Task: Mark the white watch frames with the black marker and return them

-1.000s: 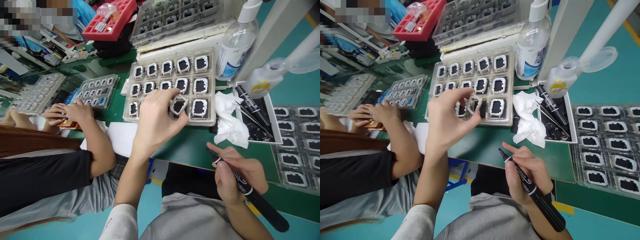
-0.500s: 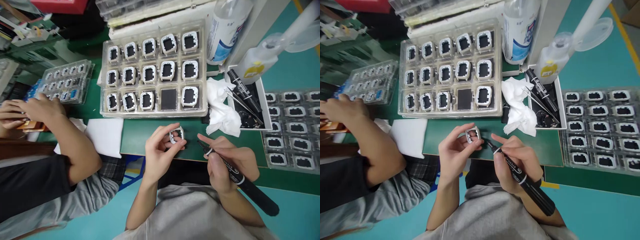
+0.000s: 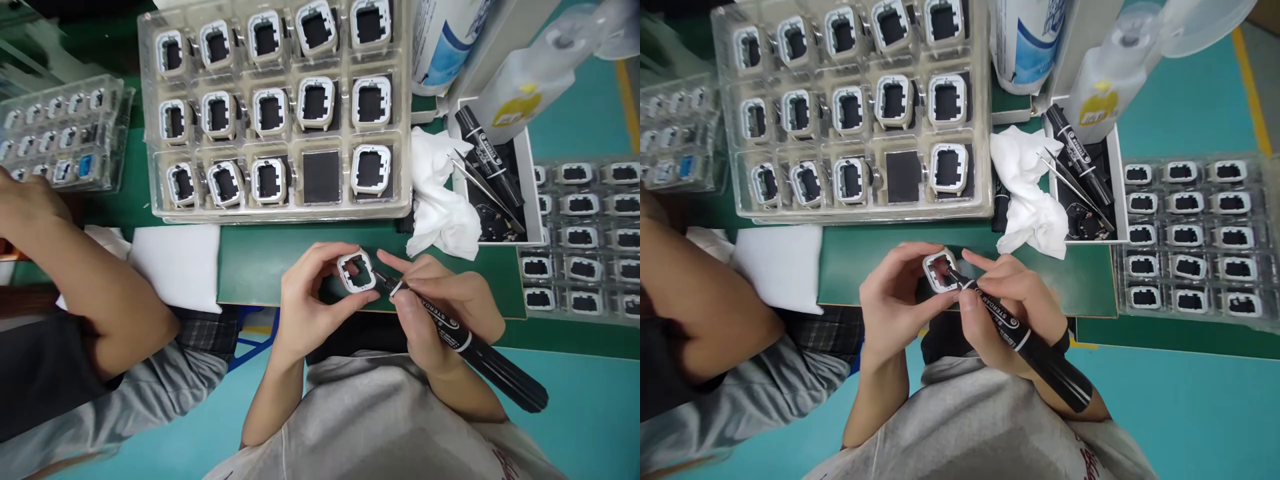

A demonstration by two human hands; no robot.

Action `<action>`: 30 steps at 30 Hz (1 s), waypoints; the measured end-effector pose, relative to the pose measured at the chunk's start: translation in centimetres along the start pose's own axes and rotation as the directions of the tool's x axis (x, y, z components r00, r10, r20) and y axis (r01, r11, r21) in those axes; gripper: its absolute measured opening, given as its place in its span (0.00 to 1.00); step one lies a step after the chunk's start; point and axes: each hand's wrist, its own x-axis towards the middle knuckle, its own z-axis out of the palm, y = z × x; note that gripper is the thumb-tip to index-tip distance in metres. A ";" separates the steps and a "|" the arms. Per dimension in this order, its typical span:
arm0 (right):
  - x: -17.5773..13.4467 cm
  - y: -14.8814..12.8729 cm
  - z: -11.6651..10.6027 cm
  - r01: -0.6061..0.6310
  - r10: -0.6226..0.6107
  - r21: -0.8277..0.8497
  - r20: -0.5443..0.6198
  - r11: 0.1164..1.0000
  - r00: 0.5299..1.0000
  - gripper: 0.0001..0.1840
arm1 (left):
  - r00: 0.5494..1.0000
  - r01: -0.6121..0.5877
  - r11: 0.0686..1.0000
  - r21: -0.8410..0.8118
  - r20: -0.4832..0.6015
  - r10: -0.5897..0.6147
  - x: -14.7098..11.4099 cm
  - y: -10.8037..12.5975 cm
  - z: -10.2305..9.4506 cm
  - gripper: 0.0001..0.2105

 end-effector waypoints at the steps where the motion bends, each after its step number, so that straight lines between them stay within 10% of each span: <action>1: -0.1 0.0 0.0 -0.007 0.007 0.009 -0.005 1.000 1.000 0.07 | 1.000 -0.022 1.000 0.013 0.004 0.022 0.1 0.0 0.0 0.24; 6: -0.4 0.2 -0.3 -0.015 0.015 0.025 -0.017 1.000 1.000 0.06 | 0.994 -0.093 0.965 0.245 -0.033 0.104 -0.4 0.2 0.2 0.19; 11: -0.5 0.5 -1.0 -0.012 0.012 0.007 0.036 1.000 0.999 0.09 | 0.992 -0.015 0.702 0.712 -0.076 0.099 -1.5 0.6 -0.5 0.29; 15: -0.4 0.7 -0.8 0.036 -0.036 -0.008 0.017 0.999 0.999 0.09 | 0.992 -0.127 0.735 0.666 0.069 0.109 -1.5 1.0 -2.7 0.40; 19: -0.2 0.7 -0.2 0.090 -0.090 -0.008 -0.033 0.996 0.995 0.07 | 0.932 -0.330 0.806 0.491 0.307 0.195 -1.2 1.4 -4.3 0.25; 23: -0.1 0.7 -0.6 0.099 -0.099 -0.012 0.014 0.995 0.995 0.11 | 0.968 -0.248 0.775 0.582 0.167 0.185 -1.6 0.8 -3.5 0.17; 26: -0.2 0.7 -0.8 0.064 -0.064 -0.014 0.028 0.998 0.998 0.10 | 0.984 -0.176 0.780 0.601 0.085 0.157 -2.0 0.5 -3.1 0.33; 30: -0.1 0.7 -0.4 0.099 -0.099 -0.024 -0.011 0.995 0.995 0.08 | 0.973 -0.190 0.806 0.561 0.219 0.077 -1.7 0.8 -4.4 0.44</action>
